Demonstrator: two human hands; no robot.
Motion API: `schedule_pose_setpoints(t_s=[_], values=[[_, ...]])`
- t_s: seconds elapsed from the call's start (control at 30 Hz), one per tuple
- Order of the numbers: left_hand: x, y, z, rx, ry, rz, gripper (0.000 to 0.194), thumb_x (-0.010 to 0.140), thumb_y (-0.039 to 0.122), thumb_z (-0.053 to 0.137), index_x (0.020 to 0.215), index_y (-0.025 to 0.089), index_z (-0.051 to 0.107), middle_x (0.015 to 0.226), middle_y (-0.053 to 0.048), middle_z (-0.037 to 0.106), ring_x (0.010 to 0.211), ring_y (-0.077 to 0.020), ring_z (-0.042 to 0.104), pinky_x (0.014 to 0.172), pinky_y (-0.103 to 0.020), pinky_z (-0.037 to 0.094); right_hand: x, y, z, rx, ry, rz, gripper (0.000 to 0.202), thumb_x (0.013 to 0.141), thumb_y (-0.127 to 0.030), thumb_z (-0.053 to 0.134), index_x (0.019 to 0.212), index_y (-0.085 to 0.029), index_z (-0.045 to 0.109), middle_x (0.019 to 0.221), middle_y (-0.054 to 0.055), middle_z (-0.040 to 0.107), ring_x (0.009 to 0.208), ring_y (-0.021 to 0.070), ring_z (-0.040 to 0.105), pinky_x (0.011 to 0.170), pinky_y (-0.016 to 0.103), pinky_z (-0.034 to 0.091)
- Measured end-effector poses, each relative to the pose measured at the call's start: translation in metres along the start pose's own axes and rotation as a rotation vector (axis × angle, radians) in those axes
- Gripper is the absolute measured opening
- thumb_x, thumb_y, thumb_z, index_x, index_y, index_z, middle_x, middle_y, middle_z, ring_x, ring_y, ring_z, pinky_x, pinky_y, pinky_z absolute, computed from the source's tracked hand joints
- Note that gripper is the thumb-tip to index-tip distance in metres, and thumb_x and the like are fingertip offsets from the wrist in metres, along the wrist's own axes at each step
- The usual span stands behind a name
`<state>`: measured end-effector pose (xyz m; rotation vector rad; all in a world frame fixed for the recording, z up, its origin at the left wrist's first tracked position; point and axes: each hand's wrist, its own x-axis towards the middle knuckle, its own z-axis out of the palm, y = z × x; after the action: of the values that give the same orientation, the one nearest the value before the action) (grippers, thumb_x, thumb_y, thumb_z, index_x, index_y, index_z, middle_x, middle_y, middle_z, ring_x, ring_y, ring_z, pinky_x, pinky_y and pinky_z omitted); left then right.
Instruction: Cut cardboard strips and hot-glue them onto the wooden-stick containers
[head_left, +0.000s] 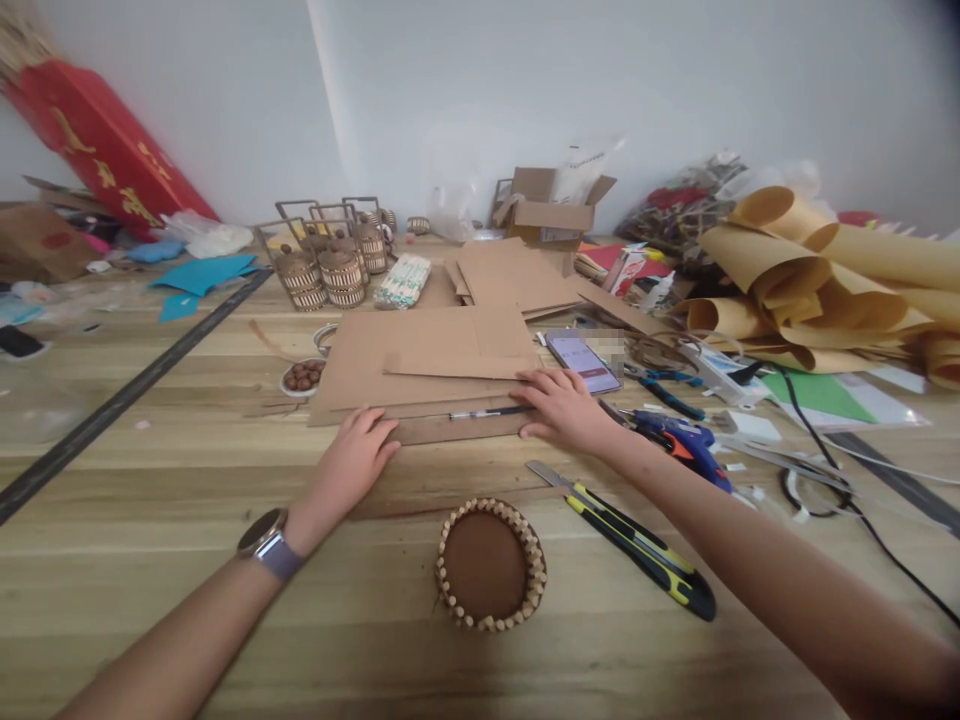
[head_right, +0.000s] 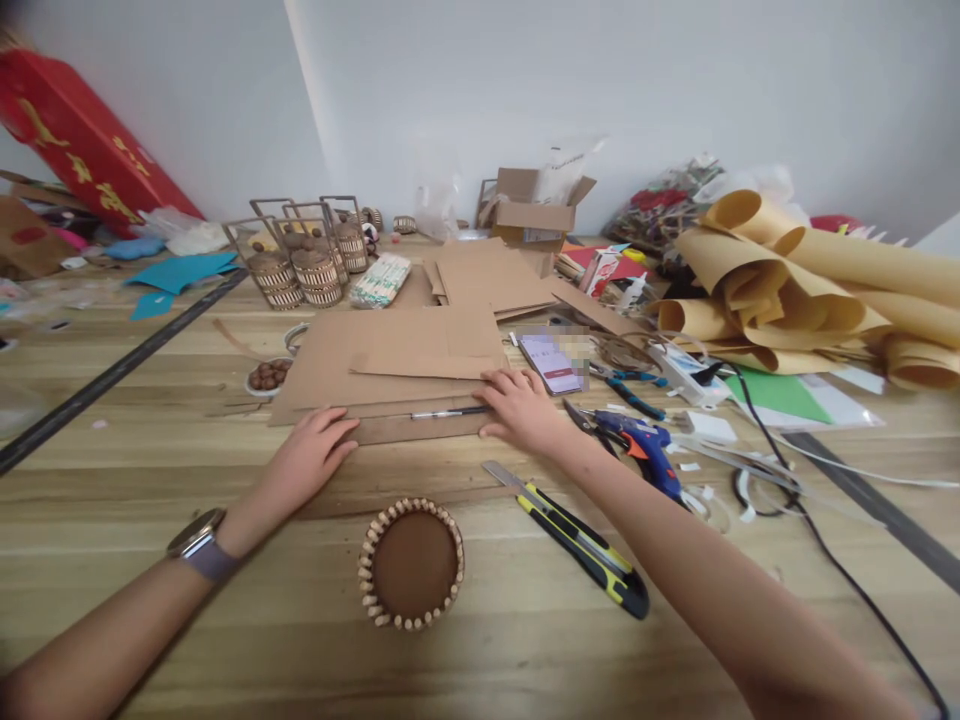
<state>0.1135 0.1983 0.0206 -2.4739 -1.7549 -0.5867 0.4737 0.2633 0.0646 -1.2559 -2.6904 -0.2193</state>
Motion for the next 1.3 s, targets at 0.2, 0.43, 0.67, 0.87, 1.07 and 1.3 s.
schedule_pose_setpoints(t_s=[0.2, 0.43, 0.67, 0.87, 1.07, 1.3], values=[[0.028, -0.002, -0.005, -0.009, -0.01, 0.017, 0.034, 0.098, 0.026, 0.045, 0.118, 0.014, 0.07, 0.126, -0.018, 0.066, 0.123, -0.0337, 0.057, 0.108, -0.054, 0.045, 0.013, -0.002, 0.0, 0.027, 0.038, 0.134, 0.042, 0.086, -0.039, 0.074, 0.124, -0.022, 0.066, 0.145, 0.019, 0.056, 0.134, 0.0383, 0.047, 0.108, 0.062, 0.034], [-0.023, 0.023, -0.031, -0.184, -0.152, 0.248, 0.029, 0.096, 0.035, 0.06, 0.119, 0.019, 0.068, 0.119, -0.011, 0.068, 0.113, -0.0267, 0.06, 0.099, -0.043, 0.051, -0.041, -0.052, -0.065, 0.625, 0.125, -0.15, 0.039, 0.097, -0.051, 0.056, 0.125, -0.024, 0.063, 0.134, 0.013, 0.063, 0.13, 0.0273, 0.055, 0.108, 0.048, 0.045], [-0.025, 0.041, -0.027, -0.084, -0.264, 0.237, 0.015, 0.099, 0.021, 0.055, 0.093, 0.017, 0.068, 0.093, -0.007, 0.066, 0.089, -0.0227, 0.061, 0.079, -0.035, 0.05, -0.08, -0.116, -0.084, 0.566, -0.019, -0.233, 0.07, 0.077, -0.062, 0.076, 0.13, -0.019, 0.063, 0.152, 0.025, 0.044, 0.139, 0.0356, 0.047, 0.106, 0.05, 0.047], [0.001, 0.031, -0.027, 0.057, -0.068, 0.197, 0.022, 0.1, 0.028, 0.053, 0.107, 0.012, 0.067, 0.104, -0.013, 0.069, 0.097, -0.0286, 0.059, 0.088, -0.044, 0.049, -0.074, -0.12, -0.077, 0.721, 0.024, -0.301, 0.018, 0.09, -0.038, 0.071, 0.088, -0.02, 0.074, 0.151, 0.018, 0.05, 0.137, 0.0293, 0.051, 0.107, 0.043, 0.047], [-0.032, 0.06, -0.056, -0.218, 0.095, 0.383, 0.021, 0.104, 0.025, 0.048, 0.104, 0.015, 0.066, 0.1, -0.009, 0.07, 0.094, -0.0221, 0.061, 0.085, -0.037, 0.05, -0.066, -0.095, -0.081, 0.858, 0.225, -0.13, 0.018, 0.084, -0.038, 0.077, 0.084, -0.021, 0.071, 0.149, 0.015, 0.052, 0.136, 0.0295, 0.052, 0.111, 0.047, 0.046], [-0.065, 0.107, -0.067, -0.28, -0.03, 0.62, 0.03, 0.099, 0.041, 0.057, 0.11, 0.015, 0.066, 0.107, -0.008, 0.072, 0.121, -0.0309, 0.051, 0.1, -0.044, 0.042, -0.043, -0.066, -0.037, 0.754, 0.22, -0.014, 0.018, 0.083, -0.039, 0.078, 0.082, -0.022, 0.071, 0.144, 0.014, 0.055, 0.137, 0.031, 0.051, 0.114, 0.055, 0.04]])
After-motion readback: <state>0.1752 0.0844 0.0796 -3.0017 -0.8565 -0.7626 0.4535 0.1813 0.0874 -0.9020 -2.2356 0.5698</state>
